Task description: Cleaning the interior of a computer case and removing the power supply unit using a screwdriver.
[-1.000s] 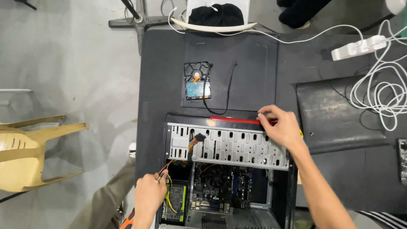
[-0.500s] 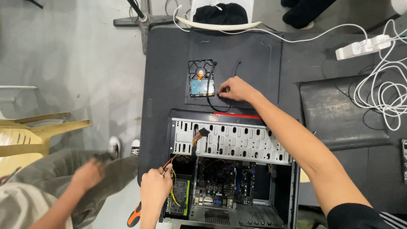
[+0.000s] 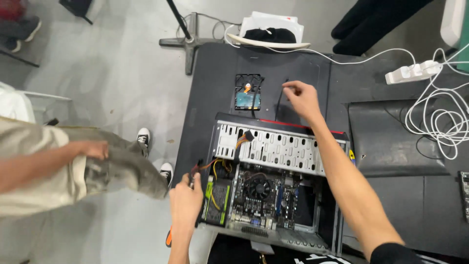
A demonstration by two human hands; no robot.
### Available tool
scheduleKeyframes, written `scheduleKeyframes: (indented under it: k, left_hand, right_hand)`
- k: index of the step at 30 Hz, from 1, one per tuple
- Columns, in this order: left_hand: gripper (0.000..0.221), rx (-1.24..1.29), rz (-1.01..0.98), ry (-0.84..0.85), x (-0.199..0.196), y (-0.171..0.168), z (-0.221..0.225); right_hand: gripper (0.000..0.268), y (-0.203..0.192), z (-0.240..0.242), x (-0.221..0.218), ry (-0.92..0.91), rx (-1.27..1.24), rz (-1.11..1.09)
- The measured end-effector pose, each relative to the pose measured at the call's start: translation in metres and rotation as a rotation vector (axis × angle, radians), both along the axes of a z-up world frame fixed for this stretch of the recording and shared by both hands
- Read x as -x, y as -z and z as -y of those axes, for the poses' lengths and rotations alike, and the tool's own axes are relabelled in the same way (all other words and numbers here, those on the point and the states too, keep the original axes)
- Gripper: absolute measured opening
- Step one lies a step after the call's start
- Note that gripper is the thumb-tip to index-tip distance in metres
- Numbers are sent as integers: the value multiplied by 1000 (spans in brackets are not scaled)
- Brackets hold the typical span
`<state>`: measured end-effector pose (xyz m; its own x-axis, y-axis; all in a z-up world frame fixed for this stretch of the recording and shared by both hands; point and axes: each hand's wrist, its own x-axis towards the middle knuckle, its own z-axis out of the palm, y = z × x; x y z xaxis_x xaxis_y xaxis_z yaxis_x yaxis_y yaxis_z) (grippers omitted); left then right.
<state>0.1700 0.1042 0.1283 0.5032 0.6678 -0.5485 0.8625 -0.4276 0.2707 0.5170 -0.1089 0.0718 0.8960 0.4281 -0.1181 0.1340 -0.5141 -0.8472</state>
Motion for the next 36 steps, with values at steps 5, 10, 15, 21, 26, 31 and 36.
scheduleKeyframes:
  k: [5,10,15,21,26,31,36]
  left_hand:
    - [44,-229,290,-25,56,-19,2]
    - [32,-109,175,-116,110,10,30]
    - [26,-8,182,-211,144,31,41]
    - [31,209,238,-211,152,51,37]
    - [38,386,443,-123,160,45,27]
    - [27,421,772,-284,190,65,39]
    - [24,125,660,-255,223,139,41]
  right_hand:
    - [19,-72,-6,179,-124,-428,-57]
    - [29,-38,-55,329,-558,-413,-407]
    - [25,-2,-83,364,-746,-381,-442]
    - [26,-1,-91,362,-853,-462,-571]
    - [10,19,-102,359,-732,-435,-467]
    - [17,11,-104,345,-640,-330,-430]
    - [9,19,-102,313,-630,-348,150]
